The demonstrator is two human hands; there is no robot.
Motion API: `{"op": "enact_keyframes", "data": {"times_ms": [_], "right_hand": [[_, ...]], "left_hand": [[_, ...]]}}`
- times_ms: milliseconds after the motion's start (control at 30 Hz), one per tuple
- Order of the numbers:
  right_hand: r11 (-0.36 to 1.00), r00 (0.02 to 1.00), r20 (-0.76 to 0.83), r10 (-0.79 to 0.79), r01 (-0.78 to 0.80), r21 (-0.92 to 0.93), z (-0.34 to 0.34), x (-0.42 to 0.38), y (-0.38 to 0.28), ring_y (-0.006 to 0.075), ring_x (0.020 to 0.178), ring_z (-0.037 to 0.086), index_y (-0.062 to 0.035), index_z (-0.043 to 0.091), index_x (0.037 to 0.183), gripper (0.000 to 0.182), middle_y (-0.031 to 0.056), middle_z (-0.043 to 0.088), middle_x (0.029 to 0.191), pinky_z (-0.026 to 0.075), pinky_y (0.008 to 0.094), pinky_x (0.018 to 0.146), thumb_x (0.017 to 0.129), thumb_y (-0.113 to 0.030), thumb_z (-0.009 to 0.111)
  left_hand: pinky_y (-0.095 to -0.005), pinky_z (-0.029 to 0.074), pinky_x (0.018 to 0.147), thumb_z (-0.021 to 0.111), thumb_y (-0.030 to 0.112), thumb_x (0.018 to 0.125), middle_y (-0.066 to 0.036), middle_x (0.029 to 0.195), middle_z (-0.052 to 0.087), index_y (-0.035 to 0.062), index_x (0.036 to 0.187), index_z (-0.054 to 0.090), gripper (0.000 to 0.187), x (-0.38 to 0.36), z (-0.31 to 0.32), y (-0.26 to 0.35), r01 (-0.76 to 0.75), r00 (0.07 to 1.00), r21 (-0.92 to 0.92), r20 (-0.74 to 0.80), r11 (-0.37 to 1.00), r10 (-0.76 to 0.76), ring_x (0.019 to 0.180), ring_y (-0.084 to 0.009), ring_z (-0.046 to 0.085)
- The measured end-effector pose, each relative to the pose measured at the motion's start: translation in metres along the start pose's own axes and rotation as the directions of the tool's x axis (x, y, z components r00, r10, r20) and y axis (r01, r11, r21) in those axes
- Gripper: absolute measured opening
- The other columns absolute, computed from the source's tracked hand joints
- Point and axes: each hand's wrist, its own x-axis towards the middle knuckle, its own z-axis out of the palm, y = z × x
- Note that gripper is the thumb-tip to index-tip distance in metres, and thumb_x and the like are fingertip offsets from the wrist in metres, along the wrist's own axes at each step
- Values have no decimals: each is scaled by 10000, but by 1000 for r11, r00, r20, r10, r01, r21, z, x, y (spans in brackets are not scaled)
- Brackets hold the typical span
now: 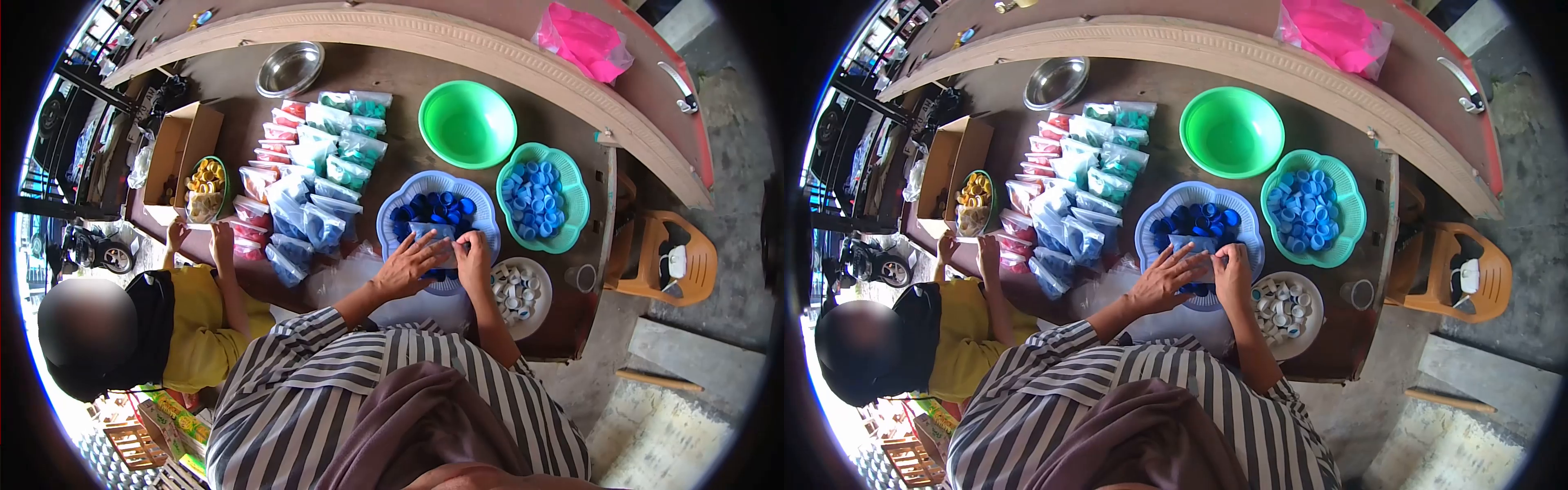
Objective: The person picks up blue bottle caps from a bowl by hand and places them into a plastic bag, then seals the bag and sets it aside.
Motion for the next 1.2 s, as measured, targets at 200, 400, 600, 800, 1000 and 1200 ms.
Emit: {"op": "enact_keyframes", "data": {"times_ms": [200, 400, 600, 800, 1000, 1200], "right_hand": [[998, 997, 43, -61, 62, -12, -1, 1, 17, 355, 842, 559, -11, 545, 901, 147, 160, 562, 905, 449, 424, 736, 872, -117, 643], [992, 982, -139, -129, 129, -5, -32, -6, 1, 329, 1032, 551, -43, 602, 1093, 223, 135, 600, 1078, 411, 413, 928, 895, -145, 623], [993, 994, -88, -71, 79, 89, -58, -44, -4, 219, 917, 619, -28, 618, 1081, 194, 119, 599, 1058, 519, 314, 756, 887, -37, 608], [985, 996, 69, -65, 53, 161, -52, -85, 5, 214, 893, 632, -34, 619, 1079, 209, 109, 615, 1024, 507, 308, 755, 871, -15, 614], [990, 989, 117, -86, 73, 118, -49, -98, -2, 221, 871, 626, -31, 617, 1079, 223, 110, 613, 1033, 492, 304, 747, 856, -14, 624], [986, 973, 168, -162, 152, 69, -47, -94, -16, 231, 855, 628, -28, 619, 1087, 233, 121, 609, 1027, 496, 320, 751, 853, -21, 620]], "left_hand": [[-410, 371, 1087, 648, 49, 722, -67, 1458, 411, 147, 1318, 528, 616, 5, 31, -29, -71, 993, 70, -87, 995, 77, 1341, -317, 381], [-393, 474, 944, 675, 30, 729, -147, 1180, 635, 56, 1259, 562, 542, 22, -10, -26, 68, 959, -417, -223, 906, -175, 1074, -328, 608], [-305, 502, 799, 676, 124, 857, -104, 1052, 617, -10, 1273, 483, 478, -25, -45, -30, 110, 886, -701, -251, 704, -389, 898, -171, 611], [-285, 468, 797, 706, 110, 835, -69, 1012, 569, 15, 1124, 482, 378, -131, -55, -34, 236, 715, -850, -176, 471, -676, 924, -137, 560], [-275, 466, 780, 741, 125, 780, -44, 930, 620, 10, 1075, 587, 352, -220, -72, -34, 341, 617, -792, -218, 507, -756, 872, -122, 563], [-288, 472, 745, 761, 123, 741, -69, 935, 610, -14, 1107, 571, 434, -251, -87, -48, 560, 561, -630, -189, 538, -806, 828, -152, 572]]}}
